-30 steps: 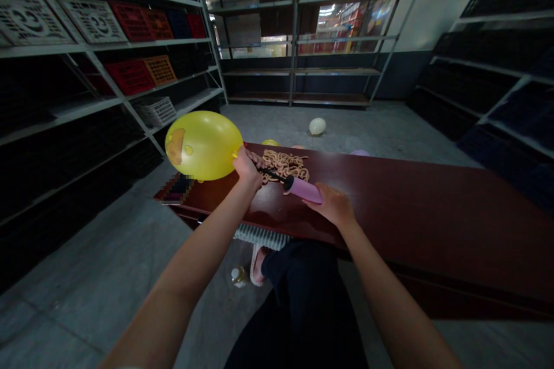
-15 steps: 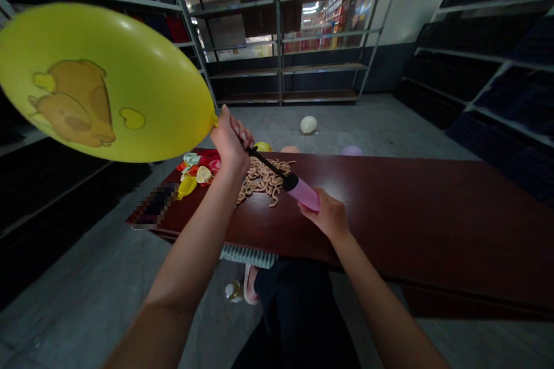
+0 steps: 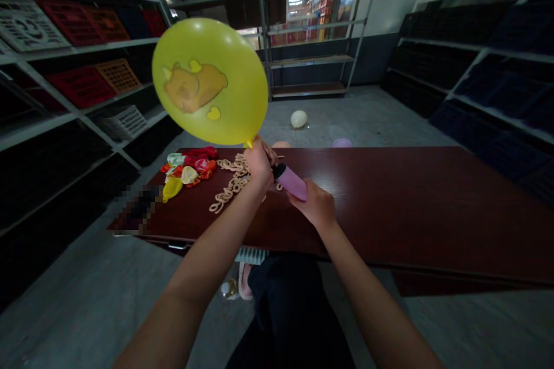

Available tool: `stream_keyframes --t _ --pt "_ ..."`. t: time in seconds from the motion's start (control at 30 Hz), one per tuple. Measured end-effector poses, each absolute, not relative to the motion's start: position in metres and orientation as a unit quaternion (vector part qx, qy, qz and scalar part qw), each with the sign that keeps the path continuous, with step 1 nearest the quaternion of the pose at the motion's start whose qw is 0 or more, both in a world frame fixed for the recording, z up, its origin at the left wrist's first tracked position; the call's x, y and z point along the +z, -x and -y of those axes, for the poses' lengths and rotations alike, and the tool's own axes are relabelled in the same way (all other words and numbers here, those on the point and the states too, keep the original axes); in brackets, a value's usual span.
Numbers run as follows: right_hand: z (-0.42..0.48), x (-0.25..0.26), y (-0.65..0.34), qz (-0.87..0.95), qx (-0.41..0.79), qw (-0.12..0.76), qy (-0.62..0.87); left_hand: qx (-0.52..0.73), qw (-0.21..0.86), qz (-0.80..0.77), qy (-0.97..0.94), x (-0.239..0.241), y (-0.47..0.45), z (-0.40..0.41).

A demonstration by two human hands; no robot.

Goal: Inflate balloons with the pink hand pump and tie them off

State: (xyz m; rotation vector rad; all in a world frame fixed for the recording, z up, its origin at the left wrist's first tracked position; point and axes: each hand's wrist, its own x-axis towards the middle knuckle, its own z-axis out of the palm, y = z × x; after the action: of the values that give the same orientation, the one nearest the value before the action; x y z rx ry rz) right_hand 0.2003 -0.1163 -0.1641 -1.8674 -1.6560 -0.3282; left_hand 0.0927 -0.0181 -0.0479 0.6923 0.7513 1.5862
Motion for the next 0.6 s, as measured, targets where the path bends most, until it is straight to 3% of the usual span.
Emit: stream_keyframes --t 0.3,0.6 --pt "0.124 -0.155 -0.192 0.718 -0.131 0.259 0.633 0.688 0.592 -0.393 -0.144 -0.056 -0.018 0.020" --pt "0.126 -0.159 -0.195 0.754 -0.108 0.287 0.581 0.731 0.538 -0.380 -0.179 -0.017 0.054 0.027"
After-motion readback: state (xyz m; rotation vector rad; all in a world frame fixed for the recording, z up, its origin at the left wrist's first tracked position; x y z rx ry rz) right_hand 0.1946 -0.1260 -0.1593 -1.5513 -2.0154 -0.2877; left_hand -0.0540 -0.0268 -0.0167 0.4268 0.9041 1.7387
